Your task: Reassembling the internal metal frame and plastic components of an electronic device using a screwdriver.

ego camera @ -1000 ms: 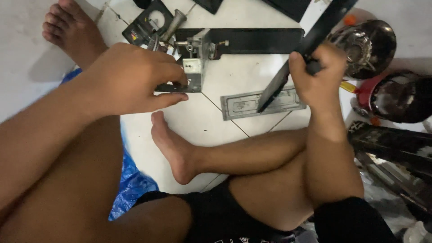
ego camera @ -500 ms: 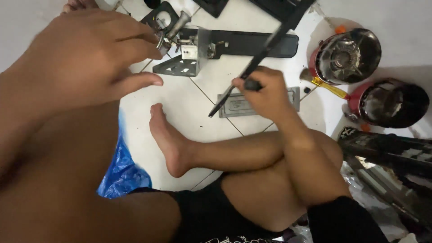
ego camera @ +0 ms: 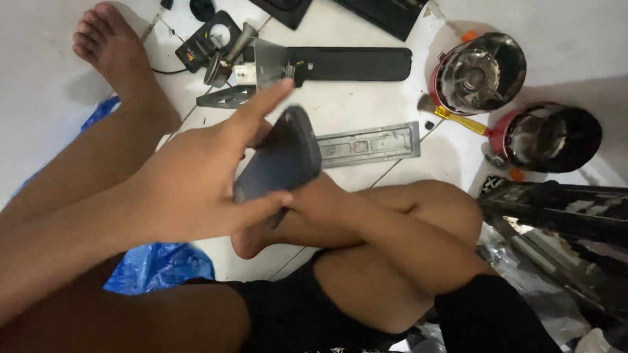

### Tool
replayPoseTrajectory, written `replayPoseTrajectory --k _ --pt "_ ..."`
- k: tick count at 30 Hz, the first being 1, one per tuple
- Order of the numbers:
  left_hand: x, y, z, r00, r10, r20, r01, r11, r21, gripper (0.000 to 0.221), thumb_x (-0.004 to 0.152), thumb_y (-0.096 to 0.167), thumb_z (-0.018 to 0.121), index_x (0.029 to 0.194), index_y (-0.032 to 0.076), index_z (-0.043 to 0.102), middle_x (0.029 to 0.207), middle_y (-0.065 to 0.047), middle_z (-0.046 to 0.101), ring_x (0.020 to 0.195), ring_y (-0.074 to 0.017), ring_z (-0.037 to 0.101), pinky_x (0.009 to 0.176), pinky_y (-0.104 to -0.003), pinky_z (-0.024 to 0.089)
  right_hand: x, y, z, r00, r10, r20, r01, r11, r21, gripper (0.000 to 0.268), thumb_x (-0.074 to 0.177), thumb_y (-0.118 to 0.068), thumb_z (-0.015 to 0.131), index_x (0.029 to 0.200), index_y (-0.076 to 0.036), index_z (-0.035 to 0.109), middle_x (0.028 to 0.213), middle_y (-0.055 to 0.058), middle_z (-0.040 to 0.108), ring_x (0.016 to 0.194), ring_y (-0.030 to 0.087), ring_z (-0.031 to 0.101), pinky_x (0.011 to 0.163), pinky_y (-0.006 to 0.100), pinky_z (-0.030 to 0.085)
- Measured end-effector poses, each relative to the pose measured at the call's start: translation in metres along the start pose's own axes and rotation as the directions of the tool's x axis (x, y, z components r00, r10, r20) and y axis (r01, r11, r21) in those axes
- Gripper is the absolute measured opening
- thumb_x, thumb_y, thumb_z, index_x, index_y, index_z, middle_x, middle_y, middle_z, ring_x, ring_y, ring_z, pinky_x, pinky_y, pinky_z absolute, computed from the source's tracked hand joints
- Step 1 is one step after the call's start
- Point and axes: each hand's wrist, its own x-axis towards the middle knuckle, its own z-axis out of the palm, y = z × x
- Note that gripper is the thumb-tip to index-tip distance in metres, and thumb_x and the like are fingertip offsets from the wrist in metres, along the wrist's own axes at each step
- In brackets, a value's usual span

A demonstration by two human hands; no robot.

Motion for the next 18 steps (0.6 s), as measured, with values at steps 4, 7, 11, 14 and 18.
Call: replayPoseTrajectory --k 4,7,11,14,18 --pt "0.011 -0.011 0.011 1.0 -0.018 0.002 0.017 0.991 0.135 0.099 0.074 0.044 0.076 0.154 0.009 0.032 0.086 -0.014 0.076 0.06 -0.0358 0.073 0.05 -0.045 0.056 -0.003 0.012 -0.024 0.957 0.285 -0.056 -0.291 0.939 -0.185 0.035 0.066 -0.023 0.078 0.098 -0.013 0.068 0.096 0.0 0.075 0.087 0.013 0.069 0.08 0.028 0.058" --pt "0.012 -0.019 0.02 0.999 -0.004 0.046 -0.005 0.98 0.198 0.094 0.07 0.049 0.071 0.148 0.007 0.038 0.078 -0.013 0.075 0.041 -0.0346 0.068 0.038 -0.042 0.053 -0.017 0.103 -0.07 0.92 0.359 -0.158 -0.363 0.629 -0.687 0.024 0.078 -0.014 0.067 0.101 -0.01 0.075 0.101 0.013 0.077 0.092 0.035 0.071 0.079 0.046 0.053" --pt "0.014 -0.029 0.033 0.984 0.084 0.155 -0.113 0.975 0.193 0.09 0.067 0.048 0.068 0.145 0.008 0.044 0.092 -0.013 0.076 0.059 -0.0365 0.074 0.056 -0.043 0.059 -0.015 0.118 -0.13 0.799 0.398 -0.452 -0.584 0.329 -0.742 0.027 0.082 -0.02 0.072 0.109 -0.019 0.078 0.098 0.005 0.076 0.088 0.031 0.069 0.081 0.046 0.052" --pt "0.017 -0.043 0.051 0.947 -0.036 0.318 -0.067 0.949 0.307 0.099 0.069 0.049 0.066 0.154 0.012 0.032 0.095 -0.014 0.075 0.066 -0.0392 0.075 0.061 -0.045 0.061 -0.016 0.135 -0.149 0.726 0.379 -0.574 -0.677 0.247 -0.693 0.039 0.078 -0.022 0.078 0.118 -0.019 0.077 0.107 0.005 0.077 0.095 0.032 0.07 0.082 0.046 0.054" --pt "0.034 -0.056 0.06 0.815 -0.209 0.54 0.07 0.961 0.266 0.109 0.083 0.041 0.06 0.167 0.011 -0.003 0.112 -0.019 0.073 0.1 -0.0457 0.074 0.091 -0.054 0.058 -0.009 0.216 -0.161 0.66 0.445 -0.606 -0.699 0.067 -0.712 0.04 0.071 -0.04 0.085 0.111 -0.036 0.08 0.095 0.003 0.077 0.094 0.034 0.076 0.074 0.055 0.061"
